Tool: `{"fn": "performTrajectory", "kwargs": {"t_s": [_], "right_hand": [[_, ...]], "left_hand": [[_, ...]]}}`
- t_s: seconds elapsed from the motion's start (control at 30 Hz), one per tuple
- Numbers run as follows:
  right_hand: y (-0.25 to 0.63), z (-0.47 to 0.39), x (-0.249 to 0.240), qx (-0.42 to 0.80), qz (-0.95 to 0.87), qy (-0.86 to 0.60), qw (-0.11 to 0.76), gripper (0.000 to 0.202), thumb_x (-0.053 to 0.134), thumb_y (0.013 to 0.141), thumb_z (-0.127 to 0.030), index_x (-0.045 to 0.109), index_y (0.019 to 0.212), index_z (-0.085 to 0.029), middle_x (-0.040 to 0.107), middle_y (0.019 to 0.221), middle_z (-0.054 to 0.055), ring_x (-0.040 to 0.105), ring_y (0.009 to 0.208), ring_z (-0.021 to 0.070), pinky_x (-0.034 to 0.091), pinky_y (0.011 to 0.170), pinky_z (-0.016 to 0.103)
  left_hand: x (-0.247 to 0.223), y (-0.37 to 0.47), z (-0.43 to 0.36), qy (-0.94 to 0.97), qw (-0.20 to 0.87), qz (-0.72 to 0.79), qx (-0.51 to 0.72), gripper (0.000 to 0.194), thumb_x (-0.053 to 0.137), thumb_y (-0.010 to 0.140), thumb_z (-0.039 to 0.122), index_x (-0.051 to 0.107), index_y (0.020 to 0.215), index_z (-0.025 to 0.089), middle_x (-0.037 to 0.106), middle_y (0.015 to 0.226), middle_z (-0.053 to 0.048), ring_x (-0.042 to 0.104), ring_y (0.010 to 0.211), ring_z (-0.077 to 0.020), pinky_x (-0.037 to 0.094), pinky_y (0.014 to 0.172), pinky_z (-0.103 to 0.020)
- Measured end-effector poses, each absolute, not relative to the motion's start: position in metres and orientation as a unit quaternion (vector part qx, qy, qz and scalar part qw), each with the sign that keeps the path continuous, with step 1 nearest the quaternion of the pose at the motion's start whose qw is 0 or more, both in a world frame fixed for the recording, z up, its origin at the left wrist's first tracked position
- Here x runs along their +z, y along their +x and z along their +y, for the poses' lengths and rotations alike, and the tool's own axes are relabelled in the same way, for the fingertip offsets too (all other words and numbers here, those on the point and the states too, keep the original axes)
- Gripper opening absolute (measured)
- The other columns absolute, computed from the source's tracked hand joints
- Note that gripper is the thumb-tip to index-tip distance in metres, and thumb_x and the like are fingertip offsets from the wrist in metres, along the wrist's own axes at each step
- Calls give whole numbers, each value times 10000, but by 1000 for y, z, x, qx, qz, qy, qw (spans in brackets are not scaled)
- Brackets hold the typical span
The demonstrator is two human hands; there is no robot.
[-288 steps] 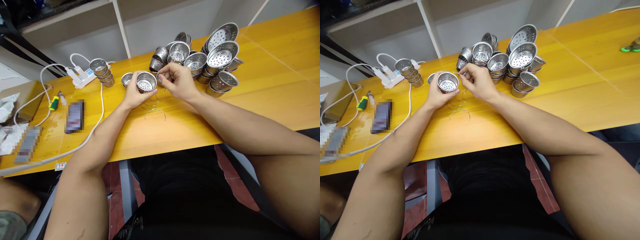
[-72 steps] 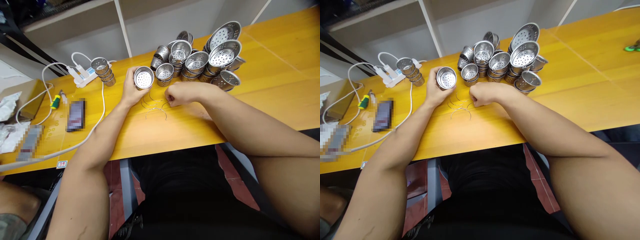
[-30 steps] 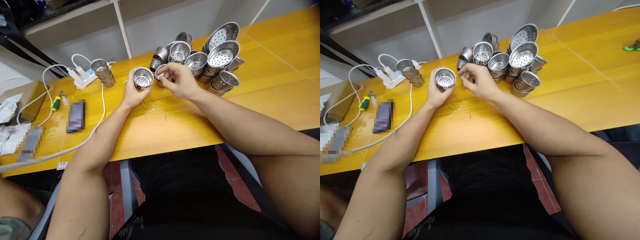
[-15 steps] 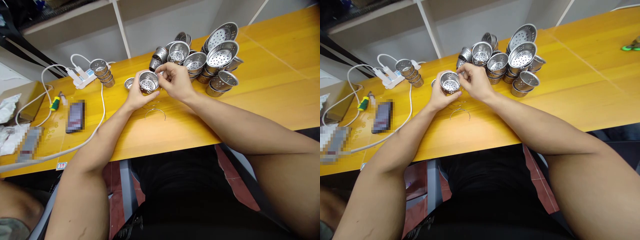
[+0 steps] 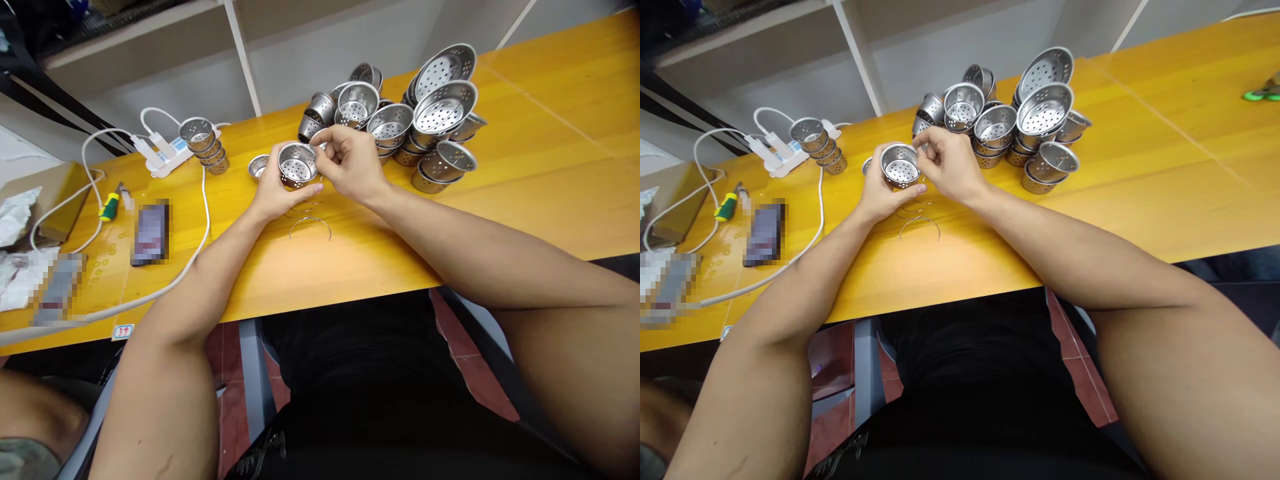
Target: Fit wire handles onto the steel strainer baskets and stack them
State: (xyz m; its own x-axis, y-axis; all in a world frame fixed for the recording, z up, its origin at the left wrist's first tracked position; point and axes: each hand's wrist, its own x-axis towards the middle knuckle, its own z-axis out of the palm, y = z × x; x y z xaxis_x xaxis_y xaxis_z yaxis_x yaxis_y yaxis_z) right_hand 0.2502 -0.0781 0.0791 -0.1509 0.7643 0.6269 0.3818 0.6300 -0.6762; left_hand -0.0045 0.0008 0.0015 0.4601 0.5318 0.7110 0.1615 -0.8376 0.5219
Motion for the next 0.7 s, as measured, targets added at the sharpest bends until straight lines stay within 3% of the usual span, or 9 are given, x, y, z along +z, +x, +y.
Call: {"fn": "performTrajectory", "kwargs": {"t_s": [0.27,0.43,0.57,0.63,0.7], "right_hand": [[246,-83,80,185,-729,-396,527,461,867,1173,-781,824,1209,-323,689,817,26,695,799,287,724,838,480],[240,-92,89,222,-731,-382,521,602,764,1167,-931,774,1200,-330,694,900,57,712,874,306,708,830,473],[248,-96,103,305,-749,-322,493,829,753,1039,-1138,771,1168,-319,813,1101,107,767,968,312,695,775,443],[253,-97,107,348,-761,-294,463,873,818,972,-1164,783,1199,-321,844,1161,101,747,877,270,661,684,408],[257,-96,107,385,-765,-273,439,885,892,926,-1150,777,1203,-317,832,1085,74,692,740,216,615,604,376]], "left_hand": [[19,5,-21,815,206,242,485,1272,1006,835,1089,550,1760,344,744,1649,-141,810,1572,-410,656,1420,-638],[31,5,-35,814,217,270,465,1151,944,895,1102,621,1677,321,784,1570,-119,829,1507,-390,638,1427,-647],[31,0,-35,815,229,271,459,1077,884,959,1098,647,1662,316,805,1552,-116,835,1479,-378,641,1419,-650],[29,-1,-33,814,234,264,462,1048,872,967,1101,666,1629,315,816,1505,-102,854,1429,-359,668,1386,-636],[26,-1,-31,816,241,249,462,1027,876,963,1103,685,1581,305,818,1443,-87,874,1376,-343,702,1343,-620]]}}
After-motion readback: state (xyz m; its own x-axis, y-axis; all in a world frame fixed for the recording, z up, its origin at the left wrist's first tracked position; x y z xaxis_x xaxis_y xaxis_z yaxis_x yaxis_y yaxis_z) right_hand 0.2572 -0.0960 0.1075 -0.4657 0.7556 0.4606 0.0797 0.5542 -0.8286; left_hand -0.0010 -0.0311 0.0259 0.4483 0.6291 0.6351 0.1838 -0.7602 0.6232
